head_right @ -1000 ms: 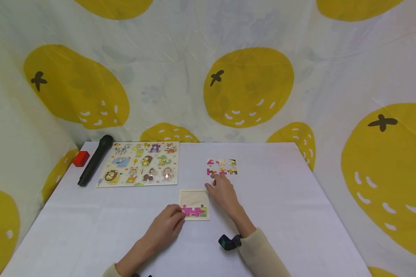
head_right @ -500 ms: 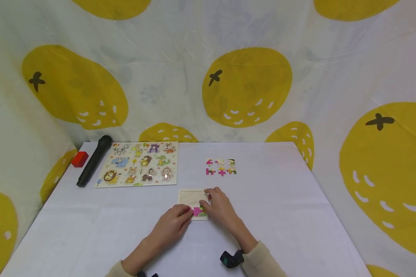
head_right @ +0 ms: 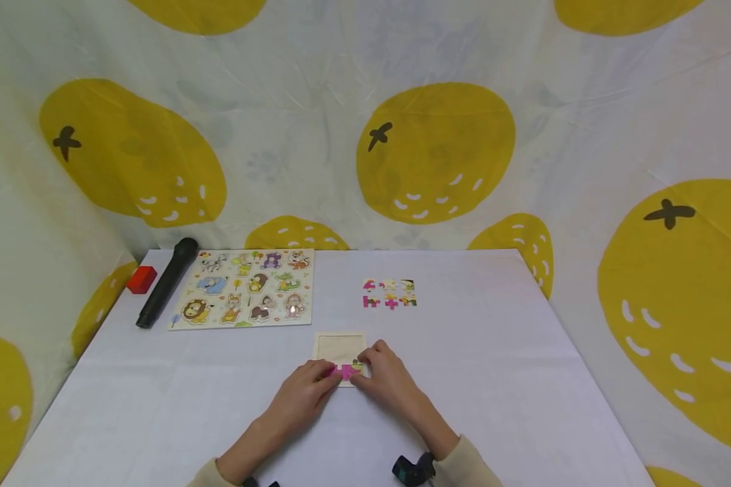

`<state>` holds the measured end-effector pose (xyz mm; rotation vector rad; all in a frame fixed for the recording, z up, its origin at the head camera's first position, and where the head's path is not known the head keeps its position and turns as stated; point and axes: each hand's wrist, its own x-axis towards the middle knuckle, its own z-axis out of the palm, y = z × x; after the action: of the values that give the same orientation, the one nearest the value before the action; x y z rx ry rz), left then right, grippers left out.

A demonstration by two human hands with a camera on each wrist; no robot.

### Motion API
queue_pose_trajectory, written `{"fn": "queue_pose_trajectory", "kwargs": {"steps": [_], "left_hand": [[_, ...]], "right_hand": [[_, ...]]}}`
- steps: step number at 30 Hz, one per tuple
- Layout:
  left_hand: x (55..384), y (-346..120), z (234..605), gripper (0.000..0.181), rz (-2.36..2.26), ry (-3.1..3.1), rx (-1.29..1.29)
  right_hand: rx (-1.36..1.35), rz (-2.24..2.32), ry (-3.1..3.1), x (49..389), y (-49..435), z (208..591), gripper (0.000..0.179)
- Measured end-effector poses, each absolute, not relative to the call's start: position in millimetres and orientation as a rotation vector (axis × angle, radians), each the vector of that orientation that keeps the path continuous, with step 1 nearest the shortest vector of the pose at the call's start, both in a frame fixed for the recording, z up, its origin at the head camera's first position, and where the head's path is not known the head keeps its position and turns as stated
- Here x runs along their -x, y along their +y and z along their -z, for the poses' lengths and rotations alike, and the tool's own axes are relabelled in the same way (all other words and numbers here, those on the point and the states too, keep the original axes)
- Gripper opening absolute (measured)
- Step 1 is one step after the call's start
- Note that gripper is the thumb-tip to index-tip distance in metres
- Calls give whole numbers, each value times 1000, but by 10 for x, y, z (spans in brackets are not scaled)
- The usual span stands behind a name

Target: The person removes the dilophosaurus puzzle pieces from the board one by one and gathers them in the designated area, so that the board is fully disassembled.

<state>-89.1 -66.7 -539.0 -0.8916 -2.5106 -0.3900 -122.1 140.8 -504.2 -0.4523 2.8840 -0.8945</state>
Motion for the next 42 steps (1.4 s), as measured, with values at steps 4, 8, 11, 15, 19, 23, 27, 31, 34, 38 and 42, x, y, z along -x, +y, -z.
{"fn": "queue_pose_trajectory", "kwargs": {"steps": [4, 8, 11, 15, 19, 23, 27, 31, 34, 38, 42], "left_hand": [[891, -662, 5390, 18, 382, -2505, 887], [886, -651, 5398, 18, 376, -2495, 887], [875, -643, 5396, 19, 367, -2499, 882], [862, -633, 5384, 20, 355, -2528, 864], [858, -626, 5372, 21, 360, -2539, 855], [853, -623, 5361, 20, 348, -2540, 851], [848, -621, 5357, 21, 342, -2564, 850], [845, -622, 5354, 20, 347, -2591, 847], [845, -621, 5352, 20, 345, -2593, 846], [845, -621, 5353, 20, 344, -2582, 843], [844, -621, 5359, 20, 351, -2574, 842]], "right_hand": [[469, 922, 2861, 1203, 1422, 5027, 27], [499, 921, 2863, 1196, 1425, 5024, 25], [503, 898, 2861, 1195, 1420, 5029, 24], [494, 878, 2852, 1202, 1411, 5039, 25], [479, 907, 2837, 1204, 1410, 5043, 26], [463, 957, 2820, 1202, 1420, 5049, 27], [482, 1021, 2811, 1204, 1435, 5067, 26], [493, 1088, 2785, 1204, 1454, 5091, 24], [491, 1119, 2761, 1208, 1471, 5105, 23], [486, 1158, 2734, 1211, 1489, 5118, 23], [482, 1190, 2715, 1208, 1500, 5118, 24]]}}
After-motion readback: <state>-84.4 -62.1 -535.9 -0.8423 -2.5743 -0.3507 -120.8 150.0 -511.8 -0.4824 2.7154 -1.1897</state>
